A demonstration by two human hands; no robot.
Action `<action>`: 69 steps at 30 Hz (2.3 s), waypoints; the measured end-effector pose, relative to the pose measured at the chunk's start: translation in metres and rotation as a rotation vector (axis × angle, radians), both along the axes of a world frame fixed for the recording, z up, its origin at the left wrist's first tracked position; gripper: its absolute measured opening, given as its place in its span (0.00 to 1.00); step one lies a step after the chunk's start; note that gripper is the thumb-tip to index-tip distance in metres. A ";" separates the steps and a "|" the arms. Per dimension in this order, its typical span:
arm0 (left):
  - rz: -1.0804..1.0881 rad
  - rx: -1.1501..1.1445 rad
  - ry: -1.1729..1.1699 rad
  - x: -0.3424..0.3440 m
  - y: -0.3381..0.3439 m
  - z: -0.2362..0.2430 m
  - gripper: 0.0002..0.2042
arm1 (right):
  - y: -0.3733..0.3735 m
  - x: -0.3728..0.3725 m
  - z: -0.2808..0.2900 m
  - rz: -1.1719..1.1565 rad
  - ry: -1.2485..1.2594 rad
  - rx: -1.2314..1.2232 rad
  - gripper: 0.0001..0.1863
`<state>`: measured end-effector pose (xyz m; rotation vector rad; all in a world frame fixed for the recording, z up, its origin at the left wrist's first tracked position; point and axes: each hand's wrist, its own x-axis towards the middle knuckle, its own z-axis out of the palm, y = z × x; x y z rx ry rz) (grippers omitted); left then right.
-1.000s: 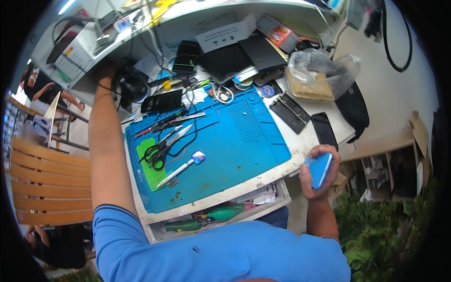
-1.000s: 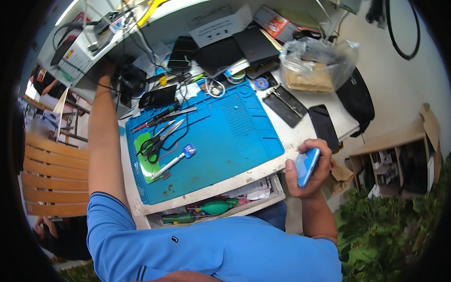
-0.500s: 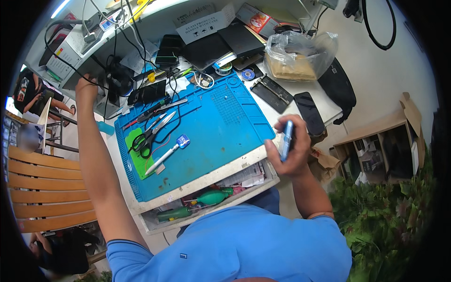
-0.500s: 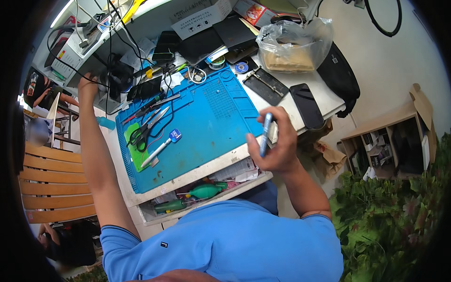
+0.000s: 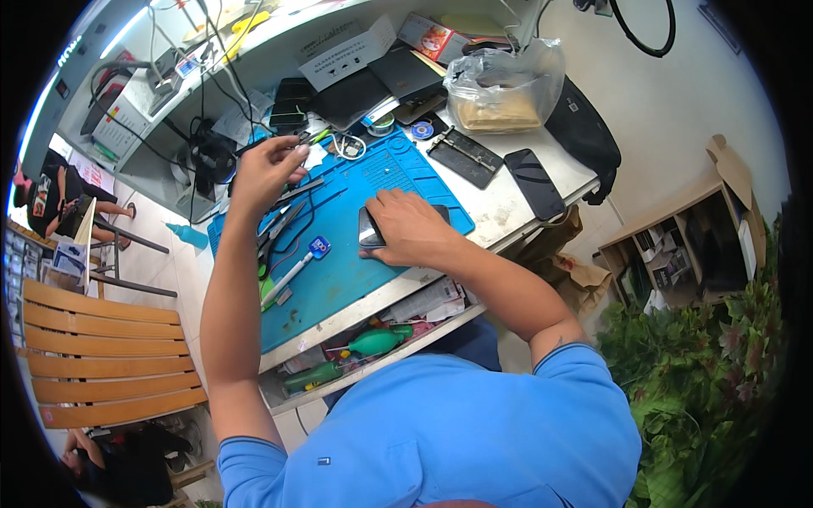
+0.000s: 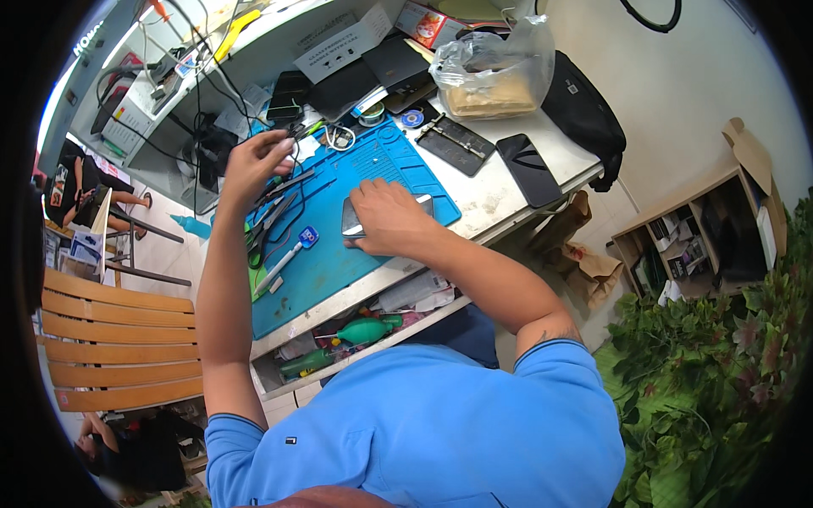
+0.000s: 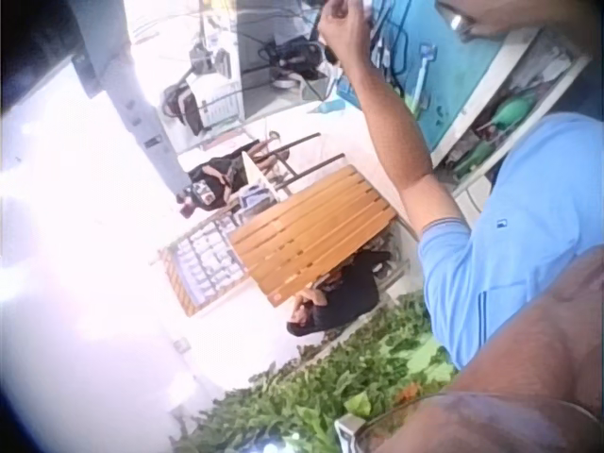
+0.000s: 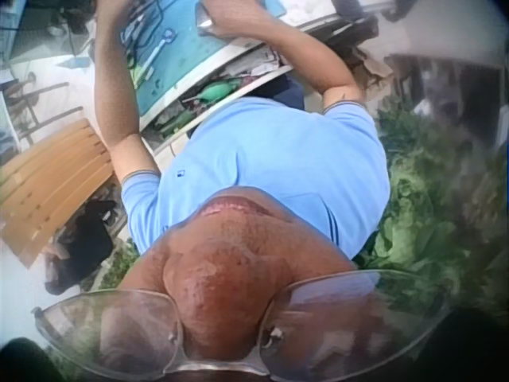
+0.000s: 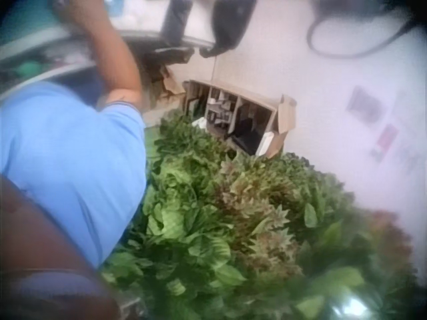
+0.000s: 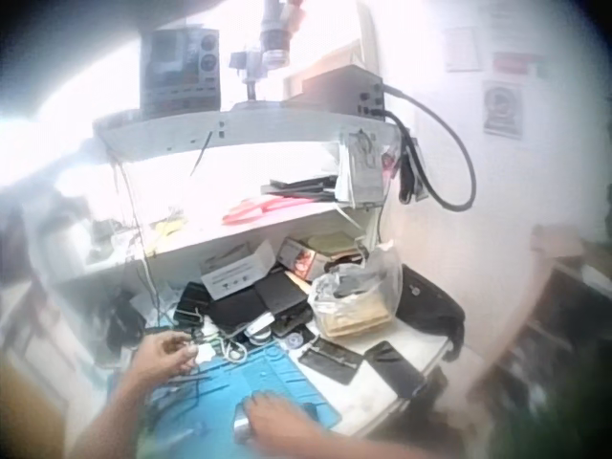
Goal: The person applies adhesive to a disassembled smartphone chassis, then reassembles the device by aligning and pressing the screen assembly onto the frame. They subsequently handle a separate black rectangular component, securing it with a rubber band, and finally connect a charging cable to a phone to test functionality.
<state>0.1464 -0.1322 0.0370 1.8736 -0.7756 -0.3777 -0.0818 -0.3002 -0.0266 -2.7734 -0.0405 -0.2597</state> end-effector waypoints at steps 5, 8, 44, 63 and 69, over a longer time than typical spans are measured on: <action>0.124 0.116 0.172 0.061 -0.084 -0.049 0.50 | -0.002 0.002 -0.001 0.018 -0.006 0.035 0.33; 0.103 0.037 0.172 0.091 -0.107 -0.078 0.50 | -0.002 0.002 -0.007 0.026 -0.044 0.056 0.32; -0.034 0.210 -0.274 0.118 -0.113 -0.054 0.24 | -0.005 0.000 0.001 0.047 0.034 0.038 0.37; -0.134 0.630 -0.565 0.095 -0.027 -0.005 0.15 | -0.003 0.000 0.004 0.029 0.035 0.071 0.40; -0.196 0.753 -0.560 0.102 0.012 -0.027 0.40 | 0.002 0.001 0.009 0.029 0.049 0.053 0.36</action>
